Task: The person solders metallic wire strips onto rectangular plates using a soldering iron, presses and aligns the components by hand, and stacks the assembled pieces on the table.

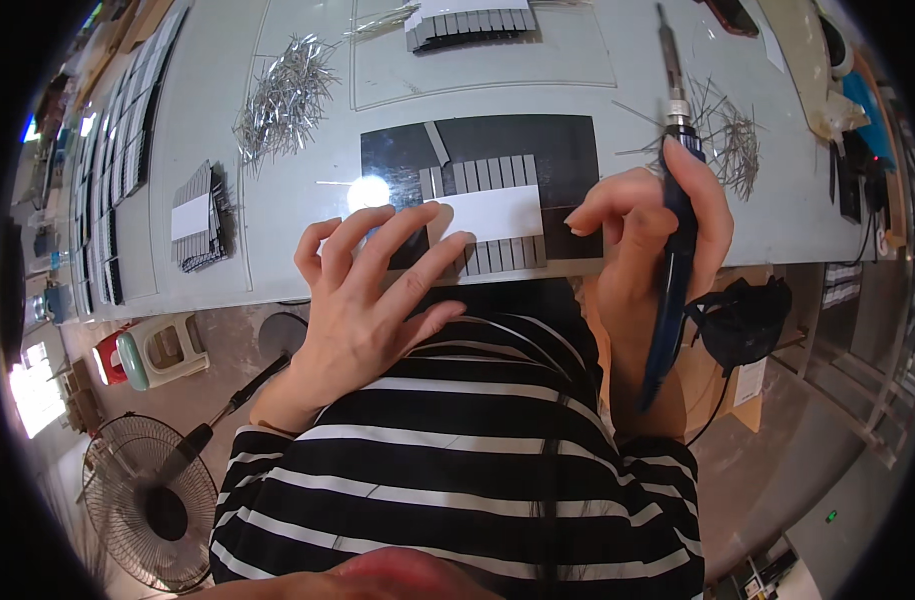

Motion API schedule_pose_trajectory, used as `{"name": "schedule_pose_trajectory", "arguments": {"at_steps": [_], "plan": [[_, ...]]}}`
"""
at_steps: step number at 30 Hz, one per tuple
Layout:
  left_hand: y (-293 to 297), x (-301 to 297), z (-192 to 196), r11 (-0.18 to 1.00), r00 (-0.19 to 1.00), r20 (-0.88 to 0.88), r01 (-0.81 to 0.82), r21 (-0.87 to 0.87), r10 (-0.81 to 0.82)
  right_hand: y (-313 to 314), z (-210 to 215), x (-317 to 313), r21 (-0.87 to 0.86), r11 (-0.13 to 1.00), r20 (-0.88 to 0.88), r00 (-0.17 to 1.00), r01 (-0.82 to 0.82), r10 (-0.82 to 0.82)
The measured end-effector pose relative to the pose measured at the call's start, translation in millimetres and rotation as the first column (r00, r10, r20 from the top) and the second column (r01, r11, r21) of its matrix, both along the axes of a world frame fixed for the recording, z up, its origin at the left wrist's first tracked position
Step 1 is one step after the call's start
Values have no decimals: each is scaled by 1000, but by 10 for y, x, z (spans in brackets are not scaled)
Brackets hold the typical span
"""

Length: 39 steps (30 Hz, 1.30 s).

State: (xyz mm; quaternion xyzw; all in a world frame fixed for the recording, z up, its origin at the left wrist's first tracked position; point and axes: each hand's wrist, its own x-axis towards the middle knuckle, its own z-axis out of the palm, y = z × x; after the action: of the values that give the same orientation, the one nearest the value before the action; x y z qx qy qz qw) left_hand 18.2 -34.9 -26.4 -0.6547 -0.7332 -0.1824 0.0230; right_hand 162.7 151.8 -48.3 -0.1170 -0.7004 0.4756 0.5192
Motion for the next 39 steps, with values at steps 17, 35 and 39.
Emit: {"name": "schedule_pose_trajectory", "arguments": {"at_steps": [17,35,39], "plan": [[209,100,-2,996,996,46,74,-58,-71,7,123,379,19,997,156,985,75,-78],[199,95,-45,1000,1000,5,28,15,-28,153,459,616,-464,882,221,975,83,25],[218,99,-49,1000,1000,-5,24,19,-24,242,381,525,-298,951,96,989,-78,112]]}}
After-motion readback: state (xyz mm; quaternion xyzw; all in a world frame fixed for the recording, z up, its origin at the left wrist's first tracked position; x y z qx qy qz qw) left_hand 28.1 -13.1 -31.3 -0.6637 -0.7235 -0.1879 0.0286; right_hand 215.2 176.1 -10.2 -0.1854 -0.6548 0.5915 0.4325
